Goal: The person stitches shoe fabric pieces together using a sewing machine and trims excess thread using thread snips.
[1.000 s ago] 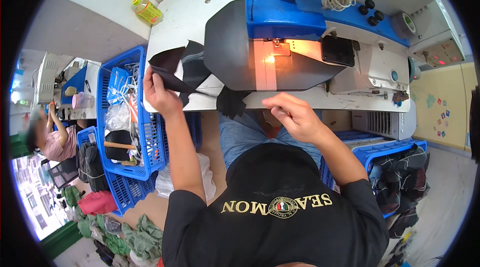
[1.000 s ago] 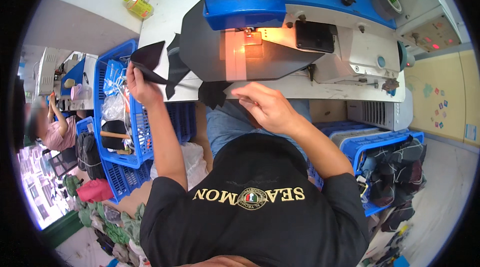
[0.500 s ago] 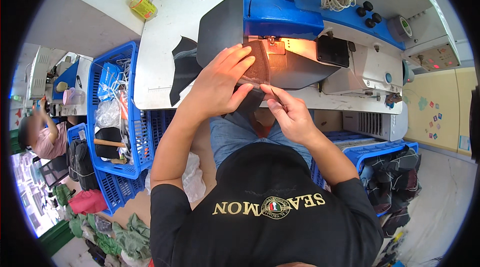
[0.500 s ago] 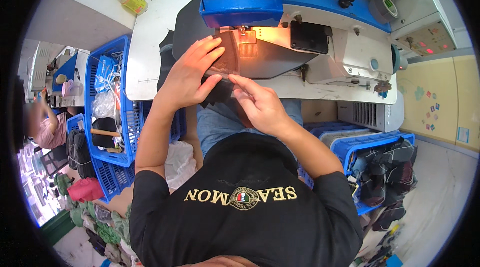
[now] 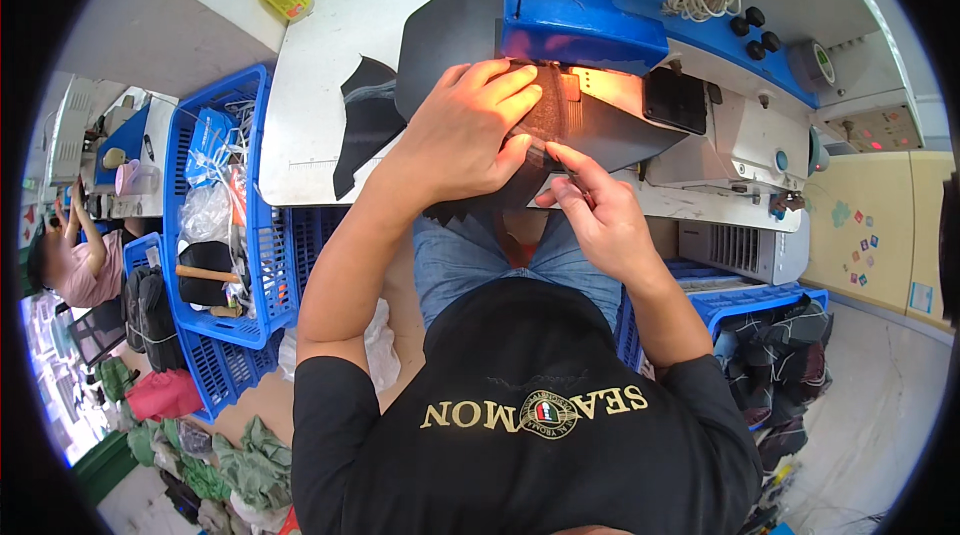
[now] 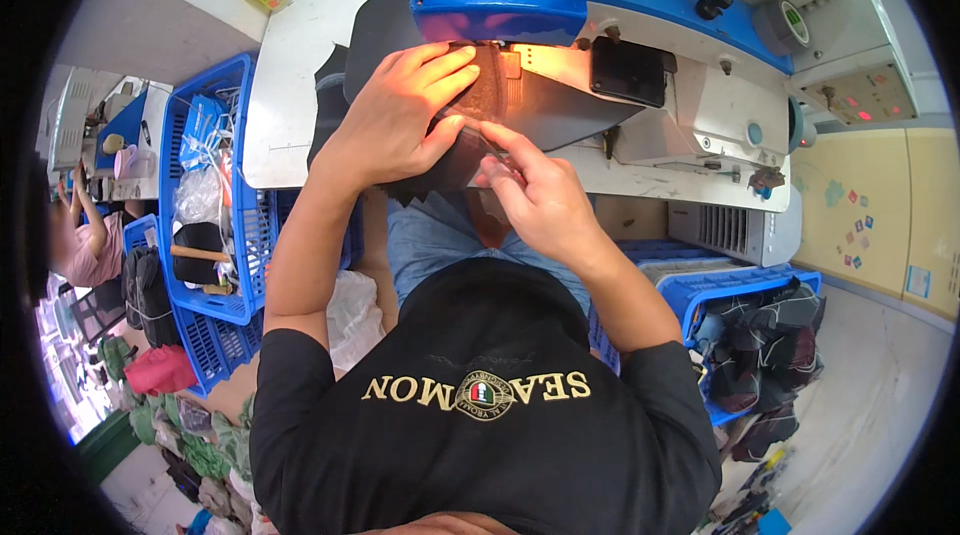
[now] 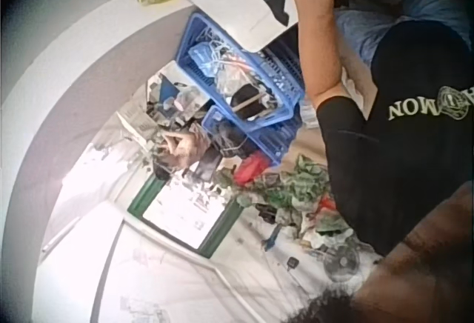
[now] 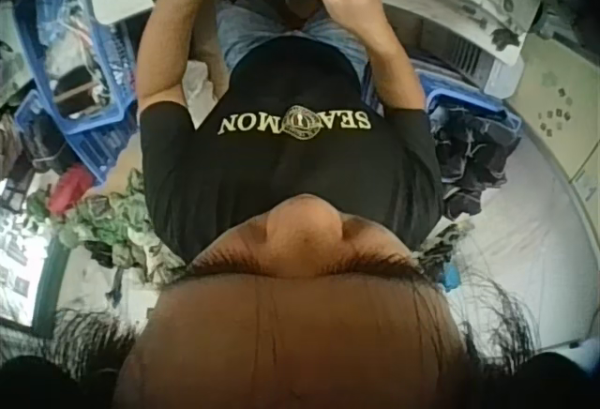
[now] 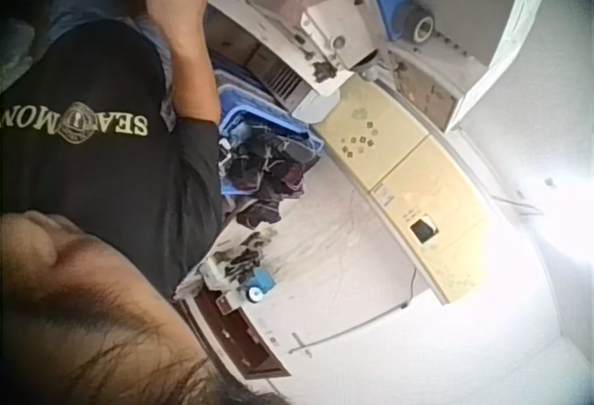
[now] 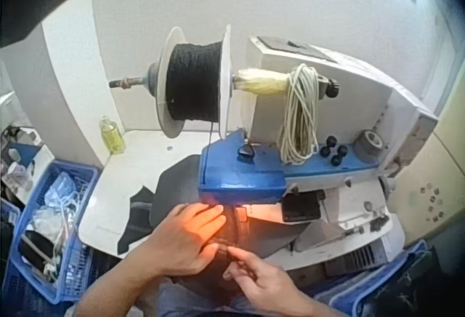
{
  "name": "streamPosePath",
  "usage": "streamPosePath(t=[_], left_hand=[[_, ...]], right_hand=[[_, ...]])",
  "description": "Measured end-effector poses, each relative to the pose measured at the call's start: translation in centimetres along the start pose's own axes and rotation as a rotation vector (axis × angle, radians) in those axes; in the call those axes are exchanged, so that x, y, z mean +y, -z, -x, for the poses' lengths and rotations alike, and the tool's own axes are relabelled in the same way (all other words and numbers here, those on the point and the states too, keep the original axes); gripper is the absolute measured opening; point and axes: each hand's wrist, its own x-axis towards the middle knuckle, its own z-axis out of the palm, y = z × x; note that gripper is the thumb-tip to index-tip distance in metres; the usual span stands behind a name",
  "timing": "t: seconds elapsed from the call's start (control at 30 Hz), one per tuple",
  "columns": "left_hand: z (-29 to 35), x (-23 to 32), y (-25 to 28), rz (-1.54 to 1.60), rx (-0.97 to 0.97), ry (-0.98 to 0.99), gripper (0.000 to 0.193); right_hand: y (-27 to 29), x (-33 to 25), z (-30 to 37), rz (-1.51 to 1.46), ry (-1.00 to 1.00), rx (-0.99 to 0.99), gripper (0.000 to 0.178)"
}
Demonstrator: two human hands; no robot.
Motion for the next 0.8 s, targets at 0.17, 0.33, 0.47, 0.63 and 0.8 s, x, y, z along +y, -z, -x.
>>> streamPosePath(t=[0.17, 0.33, 0.47, 0.63, 0.8], left_hand=[[0.2, -0.6, 0.0, 0.077, -0.082, -0.007, 0.044], [0.0, -0.7, 0.5, 0.080, -0.105, 0.001, 0.042], [-0.6, -1.3, 0.4, 0.101, -0.082, -0.020, 0.035], [-0.8, -2.6, 0.2, 0.152, -0.049, -0.026, 0.025], [-1.1, -3.3, 0.1, 0.201, -0.033, -0.011, 0.021]], right_hand=[[0.2, -0.8, 0.0, 0.409, 0.079, -0.001, 0.039], [0.3, -2.1, -0.6, 0.654, 0.169, -0.004, 0.040], [0.3, -2.3, -1.2, 0.838, 0.181, -0.008, 0.041], [0.3, -3.0, -2.2, 0.957, 0.198, -0.039, 0.043], [0.1, -3.0, -2.9, 1.027, 0.218, -0.021, 0.039]])
